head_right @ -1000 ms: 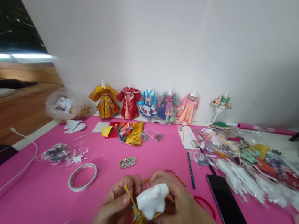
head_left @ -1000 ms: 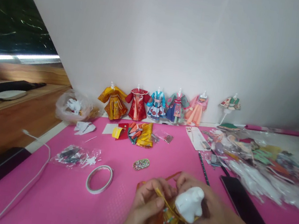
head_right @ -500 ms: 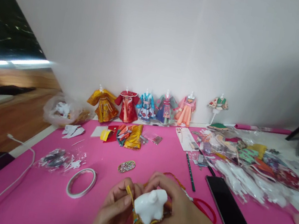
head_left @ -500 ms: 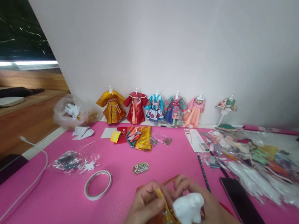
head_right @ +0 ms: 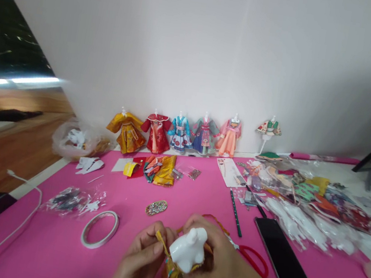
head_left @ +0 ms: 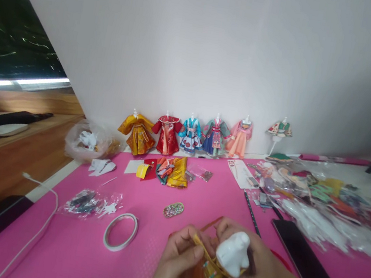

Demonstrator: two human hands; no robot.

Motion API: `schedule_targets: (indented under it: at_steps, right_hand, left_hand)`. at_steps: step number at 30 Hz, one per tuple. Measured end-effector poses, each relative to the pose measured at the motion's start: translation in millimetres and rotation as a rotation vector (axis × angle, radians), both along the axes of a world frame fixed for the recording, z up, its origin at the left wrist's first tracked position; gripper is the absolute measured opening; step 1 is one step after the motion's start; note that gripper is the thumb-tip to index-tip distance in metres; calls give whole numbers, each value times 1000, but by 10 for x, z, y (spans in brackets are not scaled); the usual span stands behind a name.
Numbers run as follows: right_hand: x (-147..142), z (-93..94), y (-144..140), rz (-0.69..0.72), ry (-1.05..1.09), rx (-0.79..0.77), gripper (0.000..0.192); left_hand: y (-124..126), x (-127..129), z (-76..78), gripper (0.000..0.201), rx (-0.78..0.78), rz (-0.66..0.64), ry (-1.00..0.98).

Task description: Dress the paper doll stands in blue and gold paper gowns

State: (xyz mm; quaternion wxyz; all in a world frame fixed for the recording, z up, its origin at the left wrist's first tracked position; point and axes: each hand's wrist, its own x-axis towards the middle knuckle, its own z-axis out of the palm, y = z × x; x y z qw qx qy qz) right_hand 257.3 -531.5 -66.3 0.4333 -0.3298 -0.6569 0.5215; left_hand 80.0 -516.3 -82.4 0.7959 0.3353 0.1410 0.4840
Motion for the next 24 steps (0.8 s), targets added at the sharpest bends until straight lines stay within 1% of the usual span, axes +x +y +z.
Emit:
schedule_targets:
  at_steps: [3, 9, 12, 15, 21, 24]
  right_hand:
    - [11, -24, 6, -1, -11, 23, 30]
    - [37, -67, 10, 27, -42, 35, 39]
    - [46, -60, 20, 29, -29, 3, 39]
    - [62, -27, 26, 26, -17, -33, 37]
    - [112, 39, 12, -6, -60, -16, 31]
    - [119, 7, 3, -58, -37, -29, 38]
  left_hand:
    - [-4, 4, 23, 18, -27, -6, 24]
    - [11, 33, 77, 27, -114, 6, 198]
    - [25, 50, 81, 30, -137, 1, 248]
    - [42, 59, 70, 33, -124, 3, 257]
    - [76, 90, 9, 37, -129, -12, 268]
    - [85, 104, -25, 38, -138, -17, 266]
